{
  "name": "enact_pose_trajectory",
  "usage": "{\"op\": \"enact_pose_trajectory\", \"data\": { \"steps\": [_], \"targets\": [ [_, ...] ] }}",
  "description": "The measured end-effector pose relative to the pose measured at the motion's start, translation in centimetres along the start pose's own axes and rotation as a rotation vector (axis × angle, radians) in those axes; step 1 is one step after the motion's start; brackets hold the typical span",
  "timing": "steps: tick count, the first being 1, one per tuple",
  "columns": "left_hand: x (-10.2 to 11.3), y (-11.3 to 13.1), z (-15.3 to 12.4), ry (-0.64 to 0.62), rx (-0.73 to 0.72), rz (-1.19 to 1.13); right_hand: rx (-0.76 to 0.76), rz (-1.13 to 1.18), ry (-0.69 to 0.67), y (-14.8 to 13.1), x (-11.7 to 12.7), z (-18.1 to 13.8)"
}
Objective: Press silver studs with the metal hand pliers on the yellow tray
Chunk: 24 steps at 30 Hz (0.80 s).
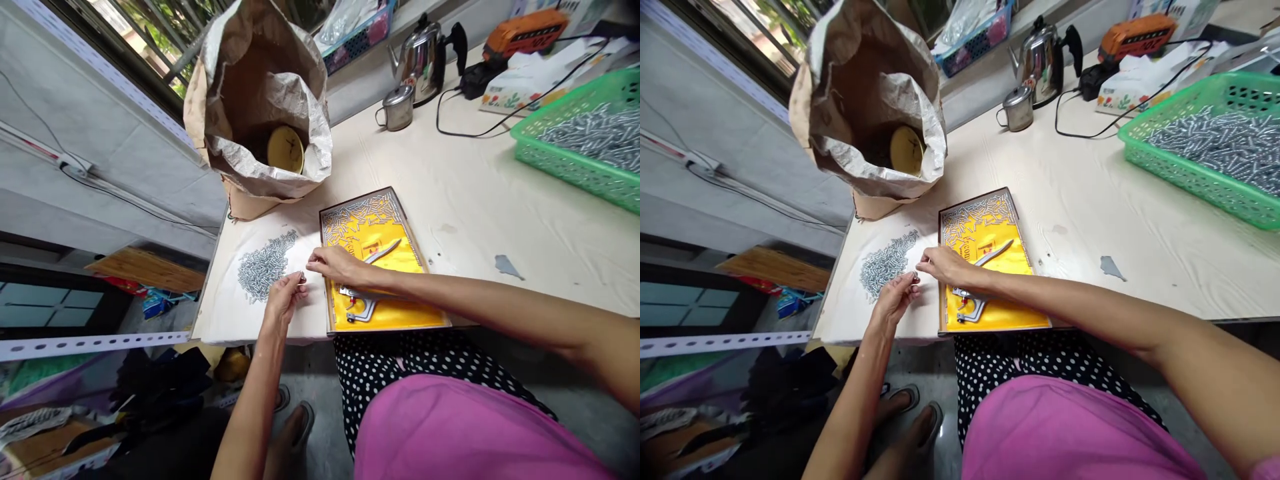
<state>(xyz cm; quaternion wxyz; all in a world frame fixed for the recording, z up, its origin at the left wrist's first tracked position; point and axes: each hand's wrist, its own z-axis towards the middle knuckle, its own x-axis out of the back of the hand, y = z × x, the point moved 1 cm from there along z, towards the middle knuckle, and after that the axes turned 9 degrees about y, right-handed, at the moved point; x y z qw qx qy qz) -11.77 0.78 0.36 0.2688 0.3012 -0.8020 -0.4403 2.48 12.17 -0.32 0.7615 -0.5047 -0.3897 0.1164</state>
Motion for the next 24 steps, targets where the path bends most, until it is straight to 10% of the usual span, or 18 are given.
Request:
{"op": "enact_pose_trajectory", "data": {
  "steps": [11, 18, 24],
  "targets": [
    [1.9, -2.0, -1.0, -0.121, -0.108, -0.002, -0.208, 0.191, -0.134, -0.8, -4.8, 1.1],
    [3.0, -2.6, -0.3, -0.136, 0.091, -0.113, -0.253, 0.223, -0.243, -0.6, -6.6, 1.2],
    [4.4, -2.7, 0.0, 0.142, -0.118, -0.082, -0.128, 0.098, -0.154, -1.5, -6.3, 2.0]
  ]
}}
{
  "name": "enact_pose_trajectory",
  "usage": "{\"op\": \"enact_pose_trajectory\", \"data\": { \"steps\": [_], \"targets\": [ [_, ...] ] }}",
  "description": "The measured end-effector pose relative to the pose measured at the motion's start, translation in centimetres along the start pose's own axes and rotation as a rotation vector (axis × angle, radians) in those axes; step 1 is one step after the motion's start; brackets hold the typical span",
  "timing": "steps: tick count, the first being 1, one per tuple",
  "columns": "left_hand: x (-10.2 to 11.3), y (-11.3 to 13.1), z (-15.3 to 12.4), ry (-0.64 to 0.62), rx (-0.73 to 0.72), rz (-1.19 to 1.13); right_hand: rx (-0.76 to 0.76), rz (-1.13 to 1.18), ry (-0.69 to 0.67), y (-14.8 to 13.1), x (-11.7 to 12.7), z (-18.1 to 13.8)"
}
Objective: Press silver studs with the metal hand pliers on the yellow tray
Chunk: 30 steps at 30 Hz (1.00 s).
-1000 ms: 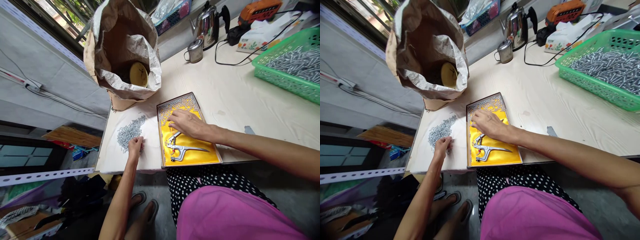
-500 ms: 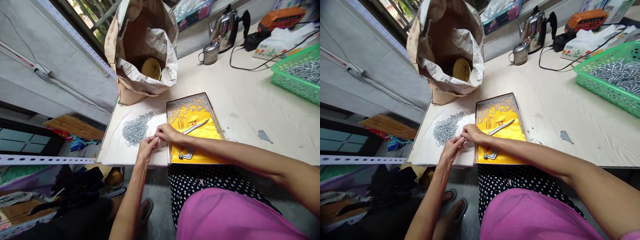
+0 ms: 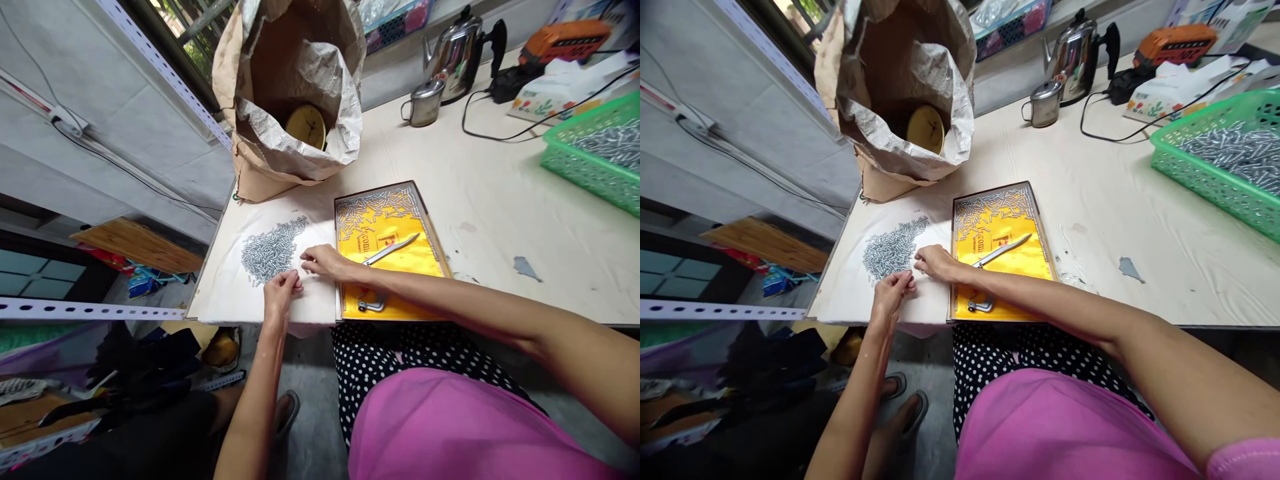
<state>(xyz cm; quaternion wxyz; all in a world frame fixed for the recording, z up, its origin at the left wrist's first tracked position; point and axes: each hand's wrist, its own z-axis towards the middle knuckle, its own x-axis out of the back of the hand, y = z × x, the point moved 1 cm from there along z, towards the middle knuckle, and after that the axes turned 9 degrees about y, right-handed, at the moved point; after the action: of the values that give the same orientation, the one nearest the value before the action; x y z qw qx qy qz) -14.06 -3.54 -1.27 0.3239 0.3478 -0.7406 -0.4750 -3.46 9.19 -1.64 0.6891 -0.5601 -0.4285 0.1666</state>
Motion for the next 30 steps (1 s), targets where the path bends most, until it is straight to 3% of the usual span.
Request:
{"op": "enact_pose_trajectory", "data": {
  "steps": [2, 5, 10, 14, 19, 22, 25, 30],
  "targets": [
    [0.4, 0.1, -0.2, 0.037, -0.111, 0.046, 0.122, -0.154, 0.059, -0.5, 1.4, -0.7],
    [0.5, 0.3, -1.6, -0.025, -0.141, 0.085, 0.293, -0.46, 0.052, -0.6, 4.8, -3.6],
    [-1.3, 0.8, -5.4, -0.224, -0.1, 0.165, 0.227, -0.751, -0.044, 2.2, 10.3, -10.9],
    [-3.4, 0.0, -7.8, -0.413, -0.083, 0.294, 0.224, -0.848, -0.084, 5.0, 11.3, -14.3],
    [-4.3, -0.2, -8.5, -0.412, -0.252, 0.46, 0.169, -0.864, -0.115, 7.0, 10.5, -14.1],
    [-3.6, 0.4, -8.3, -0.346, -0.37, 0.535, 0.246, -0.806, -0.028, 7.8, 11.1, -13.6],
    [-2.9, 0.4, -7.9, -0.305, -0.383, 0.555, 0.228, -0.833, 0.067, 8.3, 12.4, -13.0],
    [-2.5, -0.3, -8.1, -0.295, -0.339, 0.527, 0.02, -0.957, 0.126, 6.4, 13.7, -12.0]
  ]
}}
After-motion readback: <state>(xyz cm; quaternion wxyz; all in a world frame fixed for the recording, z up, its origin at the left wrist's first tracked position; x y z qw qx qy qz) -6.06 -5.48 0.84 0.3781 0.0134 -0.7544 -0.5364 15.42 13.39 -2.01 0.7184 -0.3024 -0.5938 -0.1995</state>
